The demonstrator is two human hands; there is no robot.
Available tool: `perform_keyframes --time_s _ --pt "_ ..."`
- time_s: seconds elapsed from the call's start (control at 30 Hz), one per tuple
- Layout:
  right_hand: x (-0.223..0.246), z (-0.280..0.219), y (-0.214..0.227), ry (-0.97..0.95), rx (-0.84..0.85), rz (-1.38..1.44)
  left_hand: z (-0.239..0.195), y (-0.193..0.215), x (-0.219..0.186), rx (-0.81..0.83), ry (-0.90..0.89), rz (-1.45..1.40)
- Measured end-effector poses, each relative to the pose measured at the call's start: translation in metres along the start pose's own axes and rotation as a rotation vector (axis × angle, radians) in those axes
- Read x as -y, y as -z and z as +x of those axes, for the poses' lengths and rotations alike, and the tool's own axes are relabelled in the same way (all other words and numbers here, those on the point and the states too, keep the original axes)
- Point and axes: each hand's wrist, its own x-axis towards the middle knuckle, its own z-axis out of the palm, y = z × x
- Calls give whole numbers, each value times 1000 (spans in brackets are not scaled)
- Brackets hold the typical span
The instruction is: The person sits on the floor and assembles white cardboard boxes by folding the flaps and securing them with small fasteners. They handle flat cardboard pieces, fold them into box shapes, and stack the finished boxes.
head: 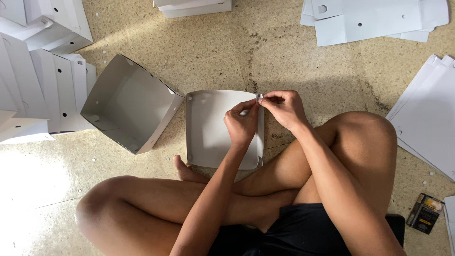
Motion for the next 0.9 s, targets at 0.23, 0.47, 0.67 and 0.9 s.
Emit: perform_keyframes --time_s 0.23,0.47,0.67,0.9 --pt "7 -3 -1 24 5 -35 3 13 -10 84 -4 -46" --pt "-5 1 1 2 8 -1 5 10 -3 159 -37 -62" --pt "7 -2 -3 25 18 38 16 16 -3 178 -76 -82" --pt "11 -4 -3 53 47 36 15 22 -13 158 -76 -81"
